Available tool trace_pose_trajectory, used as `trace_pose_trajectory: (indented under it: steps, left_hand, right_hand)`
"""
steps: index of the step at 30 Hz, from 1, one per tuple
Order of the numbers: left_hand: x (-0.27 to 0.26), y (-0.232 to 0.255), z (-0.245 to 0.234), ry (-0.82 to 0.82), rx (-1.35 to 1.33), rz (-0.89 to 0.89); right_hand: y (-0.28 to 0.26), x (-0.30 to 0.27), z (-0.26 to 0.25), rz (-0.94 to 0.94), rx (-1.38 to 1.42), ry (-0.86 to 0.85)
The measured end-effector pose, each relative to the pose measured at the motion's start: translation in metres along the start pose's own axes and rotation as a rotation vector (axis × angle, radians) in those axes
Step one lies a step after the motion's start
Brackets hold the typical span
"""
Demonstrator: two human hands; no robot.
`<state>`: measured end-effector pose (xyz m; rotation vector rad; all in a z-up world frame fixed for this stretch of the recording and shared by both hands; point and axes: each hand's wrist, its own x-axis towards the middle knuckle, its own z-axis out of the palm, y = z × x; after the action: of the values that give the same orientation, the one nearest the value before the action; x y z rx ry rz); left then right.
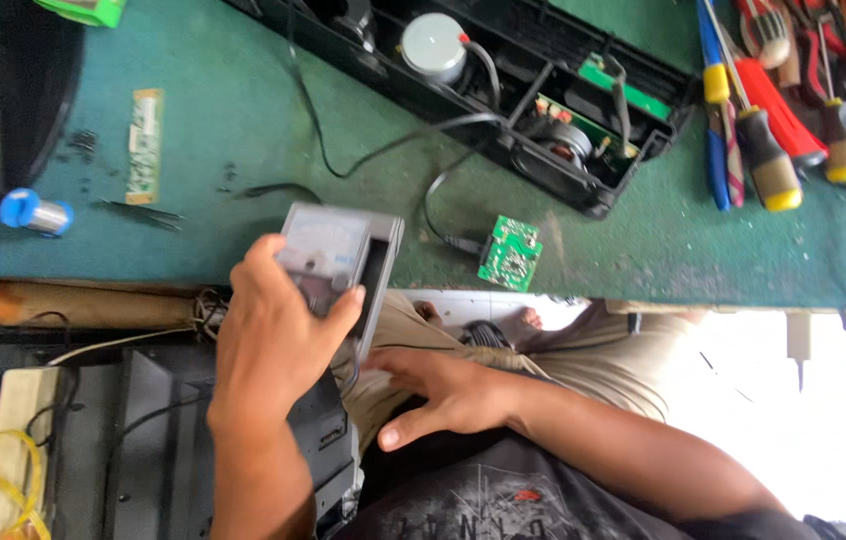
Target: The person uses a screwdriver to remove screws from a speaker grille and then detaches the speaker. They use a multimeter to test a small circuit board and then connect wires to a larger circuit board inside the device casing.
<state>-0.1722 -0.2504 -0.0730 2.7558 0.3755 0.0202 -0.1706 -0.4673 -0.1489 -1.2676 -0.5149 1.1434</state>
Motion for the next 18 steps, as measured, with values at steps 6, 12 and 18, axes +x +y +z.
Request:
trace_pose_trajectory:
  steps: [6,12,18]
  left_hand:
    - [0.026,0.009,0.041,0.213,0.112,0.133]
    - [0.051,0.012,0.051,0.272,0.135,0.100]
    - [-0.008,0.026,-0.019,0.449,-0.234,0.417]
  right_hand:
    - [0.013,-0.001,0.004,-0.234,0.396,-0.256]
    - [0.007,-0.031,0.003,-0.023,0.479,0.049]
    - [-0.021,-0.047,0.000,0.024,0.650,0.364]
